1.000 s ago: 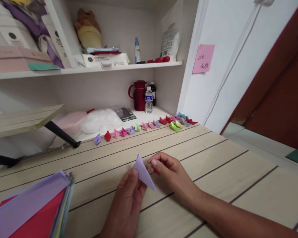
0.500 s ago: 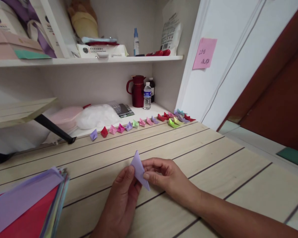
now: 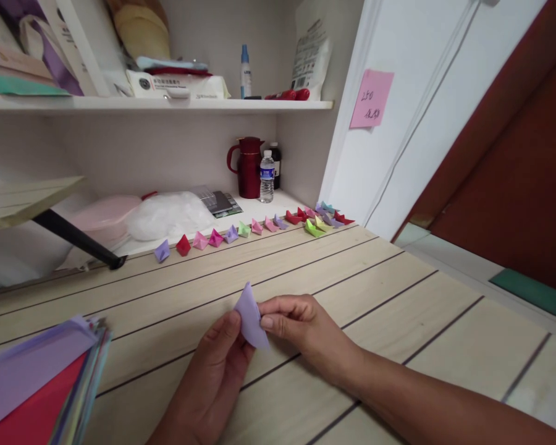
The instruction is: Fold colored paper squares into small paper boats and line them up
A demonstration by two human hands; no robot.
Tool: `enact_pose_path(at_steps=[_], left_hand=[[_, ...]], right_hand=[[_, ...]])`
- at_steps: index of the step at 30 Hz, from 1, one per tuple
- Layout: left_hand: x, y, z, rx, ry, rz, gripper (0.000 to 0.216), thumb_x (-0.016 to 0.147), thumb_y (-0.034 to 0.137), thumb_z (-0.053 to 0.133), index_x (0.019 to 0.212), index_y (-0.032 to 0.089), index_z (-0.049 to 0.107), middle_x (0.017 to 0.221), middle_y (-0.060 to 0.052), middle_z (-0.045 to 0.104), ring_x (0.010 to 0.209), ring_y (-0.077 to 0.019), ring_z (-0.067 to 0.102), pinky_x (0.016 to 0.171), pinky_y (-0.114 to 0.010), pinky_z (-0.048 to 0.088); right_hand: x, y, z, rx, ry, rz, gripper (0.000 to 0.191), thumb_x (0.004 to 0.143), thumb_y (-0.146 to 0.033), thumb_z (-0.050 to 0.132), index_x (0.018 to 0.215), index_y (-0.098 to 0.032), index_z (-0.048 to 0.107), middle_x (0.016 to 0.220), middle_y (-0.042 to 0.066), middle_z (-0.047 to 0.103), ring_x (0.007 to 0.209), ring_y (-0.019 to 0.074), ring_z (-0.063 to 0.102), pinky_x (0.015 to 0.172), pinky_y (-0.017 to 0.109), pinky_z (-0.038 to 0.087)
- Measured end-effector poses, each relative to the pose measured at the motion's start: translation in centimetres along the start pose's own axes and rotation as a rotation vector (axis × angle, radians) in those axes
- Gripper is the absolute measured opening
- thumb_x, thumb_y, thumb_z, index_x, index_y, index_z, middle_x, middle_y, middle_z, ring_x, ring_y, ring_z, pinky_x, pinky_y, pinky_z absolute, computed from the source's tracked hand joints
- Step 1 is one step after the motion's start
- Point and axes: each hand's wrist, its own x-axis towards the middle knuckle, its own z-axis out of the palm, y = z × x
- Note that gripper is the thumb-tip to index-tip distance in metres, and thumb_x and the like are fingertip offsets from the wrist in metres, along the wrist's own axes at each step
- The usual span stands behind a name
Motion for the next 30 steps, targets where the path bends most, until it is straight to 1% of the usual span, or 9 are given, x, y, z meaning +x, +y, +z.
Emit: enact_pose_path(at_steps=[6,9,14,16,18,21,23,27,30], left_hand=[[0.0,0.2,0.1,0.032,0.010,-0.016,0.023,0.075,0.028,0.082,0.091,0.014,0.075,0.095,-0.006,0.073,0.089,-0.0128,0.064,0.085,-0.024,0.056],[-0.1,0.2,0.2,0.046,0.007,-0.015,0.022,0.073,0.029,0.083,0.089,0.015,0.075,0.093,-0.005,0.074,0.086,-0.0128,0.064,0.082,-0.023,0.056],[-0.4,0.1,0.6,0.106,-0.016,0.021,0.022,0.071,0.033,0.084,0.081,0.016,0.076,0.086,-0.005,0.074,0.084,-0.0147,0.064,0.084,-0.026,0.056],[-0.6,-0.1,0.8,0.120,0.009,0.046,0.021,0.070,0.034,0.085,0.079,0.017,0.075,0.084,-0.004,0.074,0.085,-0.0150,0.065,0.085,-0.026,0.056],[-0.6,-0.3,1.1,0.133,0.043,0.067,0.024,0.069,0.035,0.086,0.081,0.017,0.076,0.085,-0.005,0.074,0.087,-0.0161,0.066,0.086,-0.027,0.055],[-0.6,-0.6,1.4,0.141,0.082,0.083,0.028,0.067,0.035,0.087,0.086,0.017,0.076,0.089,-0.005,0.075,0.091,-0.0183,0.067,0.089,-0.030,0.055],[-0.5,-0.7,1.4,0.155,0.080,0.096,0.027,0.067,0.035,0.087,0.084,0.017,0.076,0.089,-0.005,0.075,0.091,-0.0184,0.067,0.089,-0.030,0.055],[-0.3,-0.8,1.2,0.205,0.028,0.107,0.029,0.071,0.039,0.083,0.086,0.016,0.075,0.090,-0.007,0.075,0.093,-0.0195,0.068,0.085,-0.028,0.055],[-0.3,-0.8,1.0,0.232,-0.001,0.101,0.029,0.072,0.041,0.082,0.086,0.016,0.075,0.090,-0.006,0.075,0.092,-0.0203,0.068,0.084,-0.029,0.055]], right_hand=[[0.0,-0.3,0.1,-0.008,-0.003,-0.001,0.031,0.075,-0.049,0.080,0.088,-0.021,0.082,0.074,0.002,0.074,0.074,0.0181,0.065,0.078,0.033,0.051],[-0.1,-0.6,0.3,-0.055,0.003,-0.023,0.030,0.077,-0.048,0.078,0.088,-0.020,0.081,0.073,0.002,0.073,0.072,0.0171,0.065,0.074,0.031,0.051],[-0.2,-0.6,0.5,-0.140,0.019,-0.054,0.017,0.083,-0.031,0.070,0.093,-0.018,0.077,0.069,-0.001,0.068,0.066,0.0132,0.061,0.066,0.024,0.048],[-0.3,-0.5,0.6,-0.198,0.043,-0.088,0.017,0.085,-0.025,0.065,0.095,-0.019,0.076,0.069,-0.002,0.065,0.066,0.0128,0.058,0.064,0.024,0.046],[-0.3,-0.4,0.5,-0.292,0.086,-0.138,0.019,0.084,-0.020,0.061,0.098,-0.020,0.075,0.076,-0.001,0.064,0.068,0.0129,0.056,0.064,0.024,0.046],[-0.3,-0.3,0.4,-0.435,0.157,-0.234,0.018,0.081,-0.013,0.061,0.091,-0.021,0.074,0.087,0.001,0.060,0.074,0.0137,0.055,0.067,0.024,0.045],[-0.3,-0.3,0.3,-0.473,0.190,-0.278,0.015,0.078,-0.010,0.062,0.083,-0.021,0.071,0.082,0.000,0.055,0.074,0.0136,0.053,0.066,0.024,0.043],[-0.4,-0.1,0.4,-0.310,0.088,-0.159,0.007,0.080,-0.014,0.060,0.078,-0.021,0.058,0.063,-0.005,0.048,0.058,0.0119,0.044,0.055,0.024,0.037],[-0.6,0.0,0.5,-0.288,0.050,-0.130,0.012,0.082,-0.016,0.058,0.076,-0.022,0.049,0.065,-0.005,0.050,0.060,0.0127,0.046,0.056,0.025,0.037]])
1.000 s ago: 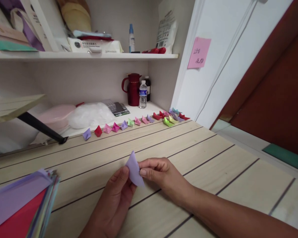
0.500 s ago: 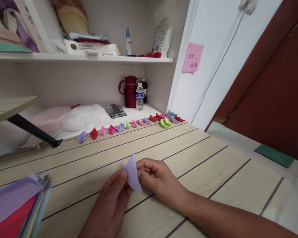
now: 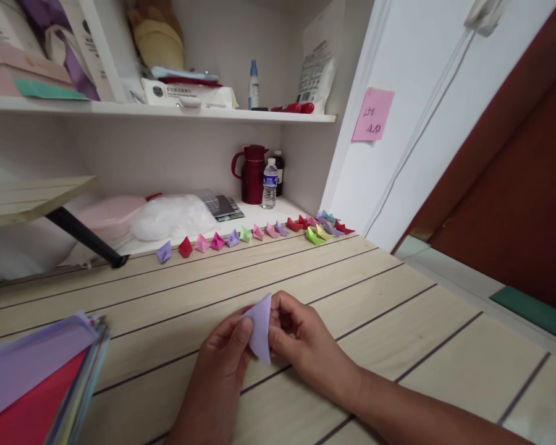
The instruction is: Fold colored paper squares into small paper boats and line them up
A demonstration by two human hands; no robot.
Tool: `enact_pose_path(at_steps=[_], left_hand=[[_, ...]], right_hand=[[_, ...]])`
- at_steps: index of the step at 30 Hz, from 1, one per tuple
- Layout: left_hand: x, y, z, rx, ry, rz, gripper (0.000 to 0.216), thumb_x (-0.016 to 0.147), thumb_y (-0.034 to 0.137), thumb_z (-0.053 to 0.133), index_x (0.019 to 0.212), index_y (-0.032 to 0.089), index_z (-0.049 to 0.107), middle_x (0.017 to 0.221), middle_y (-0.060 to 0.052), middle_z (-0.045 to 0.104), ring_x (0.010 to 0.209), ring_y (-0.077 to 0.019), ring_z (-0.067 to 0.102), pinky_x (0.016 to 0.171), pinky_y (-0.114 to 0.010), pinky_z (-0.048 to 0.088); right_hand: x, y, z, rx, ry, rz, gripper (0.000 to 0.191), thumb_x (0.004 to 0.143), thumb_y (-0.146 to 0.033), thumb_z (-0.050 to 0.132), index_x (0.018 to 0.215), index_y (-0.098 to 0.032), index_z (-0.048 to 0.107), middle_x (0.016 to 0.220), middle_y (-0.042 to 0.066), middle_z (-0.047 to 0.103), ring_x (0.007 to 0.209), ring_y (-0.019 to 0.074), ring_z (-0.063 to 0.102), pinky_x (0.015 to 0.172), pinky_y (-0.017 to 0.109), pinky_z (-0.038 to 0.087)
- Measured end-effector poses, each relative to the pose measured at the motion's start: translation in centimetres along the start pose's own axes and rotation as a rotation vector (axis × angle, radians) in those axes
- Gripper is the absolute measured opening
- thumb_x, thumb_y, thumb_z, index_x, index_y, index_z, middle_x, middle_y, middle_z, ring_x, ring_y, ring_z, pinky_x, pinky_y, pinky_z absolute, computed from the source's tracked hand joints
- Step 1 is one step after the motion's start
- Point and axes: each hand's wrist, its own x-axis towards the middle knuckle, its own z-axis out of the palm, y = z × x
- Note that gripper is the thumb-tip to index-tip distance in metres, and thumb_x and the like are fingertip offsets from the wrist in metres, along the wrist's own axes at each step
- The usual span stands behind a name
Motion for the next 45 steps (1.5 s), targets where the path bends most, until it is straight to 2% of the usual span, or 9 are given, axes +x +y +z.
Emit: enact_pose_path(at_steps=[5,10,14,17,20,23,30,39,45], left_hand=[[-0.3,0.1,0.1,0.089,-0.052,0.036,0.033,0.077,0.046,0.076,0.094,0.018,0.075,0.094,-0.007,0.075,0.096,-0.0215,0.067,0.087,-0.033,0.053],[-0.4,0.5,0.6,0.188,0.002,0.088,0.048,0.069,0.053,0.078,0.096,0.015,0.074,0.096,-0.012,0.074,0.093,-0.0257,0.068,0.083,-0.037,0.054],[-2.6,2.3,-0.1,0.321,0.259,0.169,0.059,0.072,0.059,0.071,0.111,0.015,0.067,0.116,-0.015,0.068,0.099,-0.0285,0.067,0.085,-0.043,0.054],[-7.1,3.4,-1.0,0.397,0.511,0.321,0.056,0.085,0.058,0.056,0.127,0.022,0.055,0.136,-0.012,0.055,0.122,-0.0265,0.057,0.104,-0.045,0.044],[-12.1,2.8,-1.7,0.597,0.706,0.626,0.039,0.083,0.058,0.059,0.100,0.024,0.068,0.123,-0.006,0.062,0.125,-0.0256,0.052,0.114,-0.040,0.035],[-14.9,0.8,-1.8,0.725,0.571,0.704,0.039,0.086,0.060,0.053,0.092,0.025,0.068,0.101,-0.005,0.069,0.101,-0.0237,0.064,0.096,-0.038,0.050],[-14.6,-4.2,-0.9,0.850,0.289,0.806,0.045,0.088,0.051,0.058,0.125,0.027,0.057,0.122,-0.008,0.066,0.106,-0.0233,0.066,0.092,-0.041,0.054],[-15.6,-2.3,0.3,0.819,0.203,0.540,0.035,0.093,0.049,0.049,0.105,0.021,0.066,0.103,-0.008,0.073,0.094,-0.0212,0.070,0.078,-0.032,0.056],[-15.4,-1.8,0.4,0.946,0.200,0.645,0.029,0.090,0.043,0.054,0.101,0.023,0.072,0.098,-0.006,0.076,0.090,-0.0203,0.071,0.079,-0.030,0.056]], right_hand=[[0.0,0.0,-0.2,-0.147,-0.004,-0.083,0.008,0.083,-0.017,0.056,0.080,-0.021,0.049,0.078,-0.002,0.053,0.072,0.0147,0.050,0.063,0.026,0.040],[0.1,-0.4,0.2,-0.153,0.030,-0.129,0.015,0.082,-0.021,0.057,0.073,-0.022,0.045,0.065,-0.006,0.045,0.059,0.0109,0.042,0.054,0.022,0.035],[-0.6,-1.0,0.6,-0.157,0.089,-0.144,0.015,0.083,-0.023,0.053,0.075,-0.023,0.040,0.060,-0.008,0.042,0.051,0.0100,0.042,0.049,0.021,0.038],[-2.4,-1.5,0.5,-0.215,0.123,-0.157,0.013,0.085,-0.023,0.048,0.076,-0.024,0.039,0.056,-0.009,0.042,0.046,0.0114,0.046,0.045,0.022,0.038],[-5.3,-2.1,0.6,-0.342,0.166,-0.224,0.015,0.084,-0.021,0.051,0.073,-0.023,0.042,0.058,-0.006,0.047,0.050,0.0122,0.048,0.049,0.023,0.037],[-8.3,-2.6,1.6,-0.472,0.177,-0.319,0.012,0.083,-0.020,0.057,0.073,-0.021,0.050,0.067,-0.002,0.055,0.060,0.0141,0.051,0.058,0.026,0.037],[-12.2,-2.3,4.9,-0.816,0.223,-0.710,0.012,0.093,-0.014,0.053,0.083,-0.021,0.056,0.072,0.002,0.060,0.064,0.0155,0.052,0.062,0.027,0.036],[-12.4,-1.7,4.9,-0.624,0.129,-0.595,0.011,0.089,-0.012,0.053,0.084,-0.021,0.056,0.073,0.000,0.060,0.064,0.0137,0.056,0.061,0.024,0.042],[-12.2,-1.8,4.6,-0.603,0.116,-0.602,0.011,0.087,-0.011,0.052,0.082,-0.021,0.056,0.072,0.000,0.059,0.063,0.0132,0.056,0.061,0.023,0.043]])
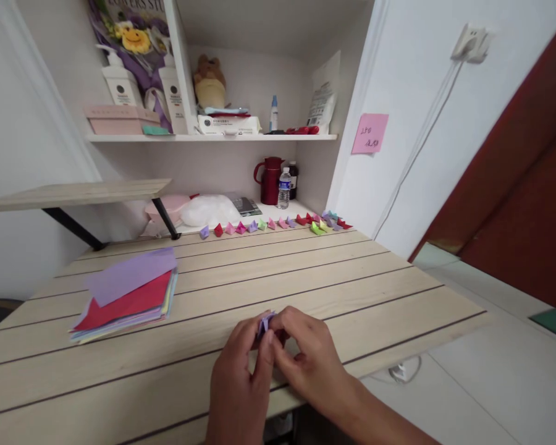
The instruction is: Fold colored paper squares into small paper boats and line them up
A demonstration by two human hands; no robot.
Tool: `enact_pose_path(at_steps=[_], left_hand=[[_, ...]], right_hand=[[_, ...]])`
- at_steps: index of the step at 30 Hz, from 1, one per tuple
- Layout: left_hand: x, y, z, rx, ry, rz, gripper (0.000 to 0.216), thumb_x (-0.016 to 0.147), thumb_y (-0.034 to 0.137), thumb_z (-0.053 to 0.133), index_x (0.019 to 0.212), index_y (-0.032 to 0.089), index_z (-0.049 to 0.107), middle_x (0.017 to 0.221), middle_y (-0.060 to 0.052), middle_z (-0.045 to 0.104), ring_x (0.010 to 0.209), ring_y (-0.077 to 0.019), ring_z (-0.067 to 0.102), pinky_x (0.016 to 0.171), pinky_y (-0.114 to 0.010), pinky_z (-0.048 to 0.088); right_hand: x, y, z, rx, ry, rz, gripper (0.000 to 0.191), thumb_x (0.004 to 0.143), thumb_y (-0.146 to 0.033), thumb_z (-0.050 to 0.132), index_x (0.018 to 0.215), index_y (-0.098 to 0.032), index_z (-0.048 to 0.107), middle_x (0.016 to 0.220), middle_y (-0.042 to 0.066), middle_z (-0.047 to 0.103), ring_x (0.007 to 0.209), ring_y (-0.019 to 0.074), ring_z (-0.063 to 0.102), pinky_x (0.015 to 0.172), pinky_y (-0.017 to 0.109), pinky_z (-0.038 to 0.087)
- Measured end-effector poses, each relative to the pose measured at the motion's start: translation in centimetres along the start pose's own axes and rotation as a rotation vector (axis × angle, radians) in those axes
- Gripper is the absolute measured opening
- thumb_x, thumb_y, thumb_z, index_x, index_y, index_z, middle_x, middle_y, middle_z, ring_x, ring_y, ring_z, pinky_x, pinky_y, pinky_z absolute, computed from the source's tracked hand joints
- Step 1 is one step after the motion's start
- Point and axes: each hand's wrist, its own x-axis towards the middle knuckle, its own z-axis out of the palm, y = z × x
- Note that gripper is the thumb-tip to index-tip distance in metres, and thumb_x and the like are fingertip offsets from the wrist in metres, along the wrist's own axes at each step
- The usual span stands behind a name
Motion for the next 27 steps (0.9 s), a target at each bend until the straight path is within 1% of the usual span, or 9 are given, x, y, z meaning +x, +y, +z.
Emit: enact_pose_path(at_steps=[2,6,10,13,16,18,22,25,27], left_hand=[[0.1,-0.2,0.0,-0.012,-0.013,-0.013,0.031,0.089,0.044,0.056,0.105,0.023,0.072,0.101,-0.007,0.076,0.092,-0.0212,0.071,0.081,-0.031,0.056],[0.1,-0.3,-0.1,-0.134,-0.101,-0.163,0.041,0.088,0.052,0.056,0.110,0.021,0.071,0.108,-0.009,0.076,0.099,-0.0232,0.070,0.089,-0.034,0.055],[0.2,-0.1,0.1,-0.138,-0.160,-0.192,0.039,0.089,0.049,0.053,0.108,0.020,0.072,0.105,-0.008,0.077,0.095,-0.0225,0.071,0.084,-0.032,0.056],[0.4,-0.3,0.5,-0.008,-0.064,-0.134,0.031,0.086,0.038,0.052,0.103,0.022,0.073,0.099,-0.006,0.079,0.084,-0.0220,0.073,0.075,-0.032,0.056],[0.2,-0.8,0.9,0.239,0.028,-0.040,0.027,0.078,0.027,0.054,0.096,0.027,0.073,0.088,-0.002,0.079,0.072,-0.0211,0.073,0.067,-0.031,0.053],[-0.3,-1.2,1.2,0.400,0.060,0.017,0.021,0.077,0.024,0.054,0.088,0.029,0.071,0.078,0.001,0.076,0.065,-0.0200,0.070,0.061,-0.030,0.048],[-1.7,-1.4,2.2,0.484,0.206,-0.016,0.008,0.080,0.025,0.054,0.082,0.029,0.061,0.071,0.003,0.069,0.064,-0.0181,0.066,0.059,-0.028,0.042],[-2.3,-1.3,3.0,0.337,0.271,-0.122,0.000,0.078,0.028,0.057,0.078,0.028,0.058,0.070,0.004,0.067,0.063,-0.0165,0.064,0.062,-0.028,0.044],[-2.4,-1.3,3.5,0.187,0.286,-0.223,0.005,0.076,0.031,0.059,0.077,0.027,0.057,0.067,0.005,0.066,0.061,-0.0158,0.063,0.063,-0.028,0.047]], right_hand=[[0.0,0.2,-0.2,-0.004,0.003,0.006,0.011,0.086,-0.011,0.053,0.081,-0.021,0.055,0.072,-0.001,0.058,0.063,0.0130,0.055,0.061,0.023,0.043],[-0.1,0.4,-0.7,0.094,-0.009,0.102,0.010,0.086,-0.014,0.055,0.080,-0.021,0.055,0.071,-0.002,0.058,0.064,0.0126,0.056,0.061,0.022,0.044],[-0.3,0.7,-1.1,0.133,-0.036,0.132,0.009,0.087,-0.017,0.056,0.080,-0.022,0.054,0.070,-0.003,0.058,0.063,0.0122,0.056,0.059,0.021,0.044],[-0.6,1.2,-1.3,-0.082,-0.053,-0.034,0.011,0.091,-0.017,0.051,0.083,-0.022,0.055,0.072,-0.001,0.060,0.064,0.0135,0.055,0.061,0.024,0.043],[-0.8,1.8,-1.6,-0.334,-0.104,-0.253,0.017,0.095,-0.017,0.045,0.084,-0.022,0.057,0.074,0.001,0.062,0.063,0.0157,0.052,0.062,0.028,0.040],[-1.0,2.2,-1.8,-0.398,-0.116,-0.304,0.018,0.095,-0.017,0.044,0.084,-0.022,0.058,0.073,0.001,0.062,0.062,0.0161,0.051,0.061,0.030,0.038],[-1.6,2.1,-1.7,-0.374,-0.019,-0.204,0.009,0.095,-0.018,0.050,0.100,-0.021,0.058,0.086,0.004,0.065,0.074,0.0181,0.058,0.067,0.032,0.044],[-2.4,1.6,-1.2,-0.348,0.130,-0.081,0.022,0.093,-0.019,0.057,0.114,-0.022,0.055,0.103,0.008,0.062,0.087,0.0214,0.060,0.073,0.035,0.050],[-3.1,1.2,-0.9,-0.336,0.205,-0.037,0.026,0.091,-0.021,0.060,0.116,-0.023,0.053,0.105,0.009,0.059,0.089,0.0228,0.059,0.073,0.037,0.052]])
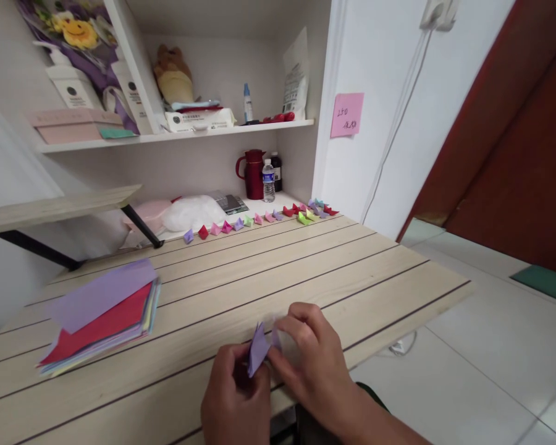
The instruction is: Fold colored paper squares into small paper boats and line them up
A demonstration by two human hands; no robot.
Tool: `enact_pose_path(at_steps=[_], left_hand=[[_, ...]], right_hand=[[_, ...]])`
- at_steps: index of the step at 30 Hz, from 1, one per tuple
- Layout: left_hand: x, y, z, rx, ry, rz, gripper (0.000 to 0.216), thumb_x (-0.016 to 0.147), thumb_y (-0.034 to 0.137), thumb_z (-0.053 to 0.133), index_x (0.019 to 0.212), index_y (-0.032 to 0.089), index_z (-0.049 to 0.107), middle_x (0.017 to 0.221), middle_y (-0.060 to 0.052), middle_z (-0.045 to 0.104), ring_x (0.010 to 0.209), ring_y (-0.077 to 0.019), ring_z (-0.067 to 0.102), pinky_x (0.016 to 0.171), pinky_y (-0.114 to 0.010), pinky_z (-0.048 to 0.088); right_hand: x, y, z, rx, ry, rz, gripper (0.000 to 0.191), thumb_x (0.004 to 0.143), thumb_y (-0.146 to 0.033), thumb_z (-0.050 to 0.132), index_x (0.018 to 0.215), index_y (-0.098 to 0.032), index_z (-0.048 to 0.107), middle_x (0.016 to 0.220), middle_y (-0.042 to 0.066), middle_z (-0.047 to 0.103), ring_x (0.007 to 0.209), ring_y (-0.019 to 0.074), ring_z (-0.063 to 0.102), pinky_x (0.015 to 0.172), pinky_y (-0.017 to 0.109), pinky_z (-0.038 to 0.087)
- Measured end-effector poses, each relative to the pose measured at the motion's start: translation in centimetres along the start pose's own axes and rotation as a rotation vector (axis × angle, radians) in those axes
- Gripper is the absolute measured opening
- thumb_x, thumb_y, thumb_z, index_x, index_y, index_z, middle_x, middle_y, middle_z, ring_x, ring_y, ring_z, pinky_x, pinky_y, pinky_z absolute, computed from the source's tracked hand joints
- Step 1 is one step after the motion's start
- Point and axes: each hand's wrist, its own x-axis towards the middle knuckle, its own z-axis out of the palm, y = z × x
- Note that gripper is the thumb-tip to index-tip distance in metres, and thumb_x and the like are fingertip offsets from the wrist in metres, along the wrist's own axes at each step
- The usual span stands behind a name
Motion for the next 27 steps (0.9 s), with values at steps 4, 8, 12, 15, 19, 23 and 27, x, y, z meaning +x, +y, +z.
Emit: enact_pose_path(at_steps=[4,8,12,15,19,23,27], left_hand=[[-0.3,0.4,0.4,-0.320,-0.031,-0.265,0.013,0.075,0.035,0.060,0.082,0.025,0.056,0.066,0.006,0.067,0.060,-0.0154,0.065,0.060,-0.026,0.053],[-0.4,1.3,0.5,-0.466,-0.023,-0.393,0.015,0.072,0.033,0.062,0.082,0.024,0.056,0.068,0.005,0.069,0.063,-0.0149,0.068,0.059,-0.024,0.055],[-0.6,1.8,0.5,-0.503,-0.037,-0.394,0.017,0.072,0.036,0.063,0.081,0.023,0.056,0.067,0.005,0.068,0.060,-0.0142,0.066,0.059,-0.024,0.054],[-0.9,1.6,0.7,-0.499,-0.044,-0.337,0.016,0.074,0.036,0.063,0.081,0.024,0.056,0.065,0.005,0.067,0.059,-0.0131,0.063,0.058,-0.023,0.052],[-1.5,1.3,1.1,-0.321,0.008,-0.168,0.011,0.080,0.035,0.059,0.084,0.025,0.058,0.072,0.003,0.067,0.066,-0.0150,0.064,0.064,-0.026,0.051],[-1.3,0.7,0.9,-0.043,0.072,0.097,0.005,0.083,0.030,0.055,0.081,0.028,0.059,0.071,0.004,0.065,0.066,-0.0167,0.061,0.068,-0.029,0.048],[-0.6,-0.1,1.0,0.051,0.110,0.312,0.005,0.085,0.026,0.055,0.086,0.029,0.059,0.073,0.003,0.065,0.068,-0.0193,0.062,0.075,-0.035,0.046]], right_hand=[[-0.9,-0.6,0.2,0.000,0.051,0.019,0.022,0.091,-0.020,0.060,0.112,-0.022,0.053,0.102,0.010,0.057,0.088,0.0238,0.058,0.071,0.038,0.053],[-0.7,-0.9,0.0,-0.022,0.057,0.040,0.021,0.092,-0.019,0.059,0.113,-0.021,0.056,0.103,0.010,0.060,0.091,0.0247,0.058,0.074,0.040,0.053],[0.1,-1.0,-0.4,0.034,-0.045,-0.040,0.032,0.093,-0.011,0.053,0.124,-0.019,0.058,0.107,0.010,0.066,0.095,0.0243,0.061,0.080,0.041,0.050],[0.4,-1.1,-0.5,0.074,-0.046,-0.089,0.035,0.092,-0.006,0.051,0.123,-0.018,0.062,0.105,0.009,0.069,0.096,0.0238,0.062,0.082,0.041,0.049],[0.2,-1.2,-0.4,0.006,0.003,-0.090,0.036,0.091,-0.007,0.050,0.121,-0.019,0.066,0.113,0.013,0.067,0.103,0.0277,0.061,0.085,0.047,0.050],[-0.1,-1.0,0.0,0.029,0.018,-0.067,0.036,0.091,-0.007,0.051,0.122,-0.019,0.066,0.099,0.011,0.067,0.084,0.0227,0.064,0.069,0.037,0.055],[-0.7,-0.6,0.6,0.084,0.029,-0.030,0.031,0.091,-0.008,0.054,0.117,-0.019,0.067,0.091,0.010,0.066,0.076,0.0203,0.064,0.063,0.032,0.056]])
